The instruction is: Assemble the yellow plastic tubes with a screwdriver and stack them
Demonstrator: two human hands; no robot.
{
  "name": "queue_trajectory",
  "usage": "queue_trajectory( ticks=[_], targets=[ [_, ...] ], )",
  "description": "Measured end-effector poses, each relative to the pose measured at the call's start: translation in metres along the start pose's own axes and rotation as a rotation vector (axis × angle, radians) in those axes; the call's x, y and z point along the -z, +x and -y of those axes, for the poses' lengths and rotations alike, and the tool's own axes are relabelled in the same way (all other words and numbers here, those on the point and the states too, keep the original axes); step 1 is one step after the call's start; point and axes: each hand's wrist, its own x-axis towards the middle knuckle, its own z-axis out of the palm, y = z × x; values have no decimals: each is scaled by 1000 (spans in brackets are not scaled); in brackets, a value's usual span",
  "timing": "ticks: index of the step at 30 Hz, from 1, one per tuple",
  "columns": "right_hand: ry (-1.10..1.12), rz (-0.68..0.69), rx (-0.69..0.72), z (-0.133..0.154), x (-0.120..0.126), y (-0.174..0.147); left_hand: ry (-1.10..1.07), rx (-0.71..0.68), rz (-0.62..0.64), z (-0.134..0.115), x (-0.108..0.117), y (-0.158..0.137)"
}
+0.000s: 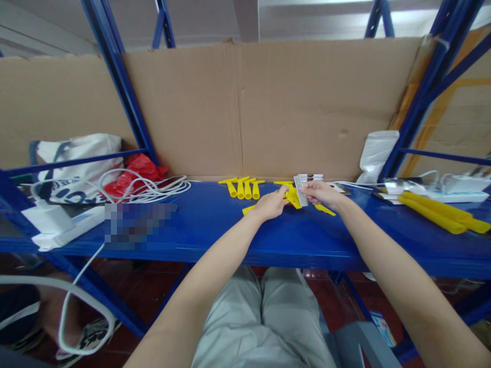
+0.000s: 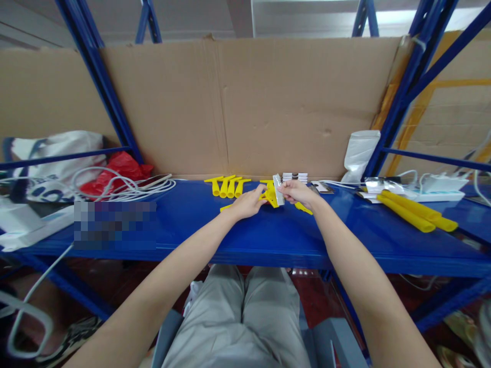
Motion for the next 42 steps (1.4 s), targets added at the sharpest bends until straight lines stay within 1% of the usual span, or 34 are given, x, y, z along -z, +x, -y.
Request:
queue_trajectory(
  ticks=[3,9,16,24,30,38,42],
  targets=[
    [-9,8,-10,-3,-3,3,1,-11,-4,-2,2,-1],
    [-32,5,18,-5,-5,6,10,-91,-21,-1,1,-1],
    [-64,-27,76,-7,-5,7,55,-79,-6,-1,3,-1],
    [-59,-46,120,-4,-8,4,29,-82,-38,-1,5,-1],
    [-27,-110,226,-5,-7,9,22,-86,-27,0,4,0],
    [-38,-89,277,-5,-7,8,32,-72,-4,-1,5,0],
    [-29,-101,292,-3,-8,6,42,-62,9,-1,5,0]
  ],
)
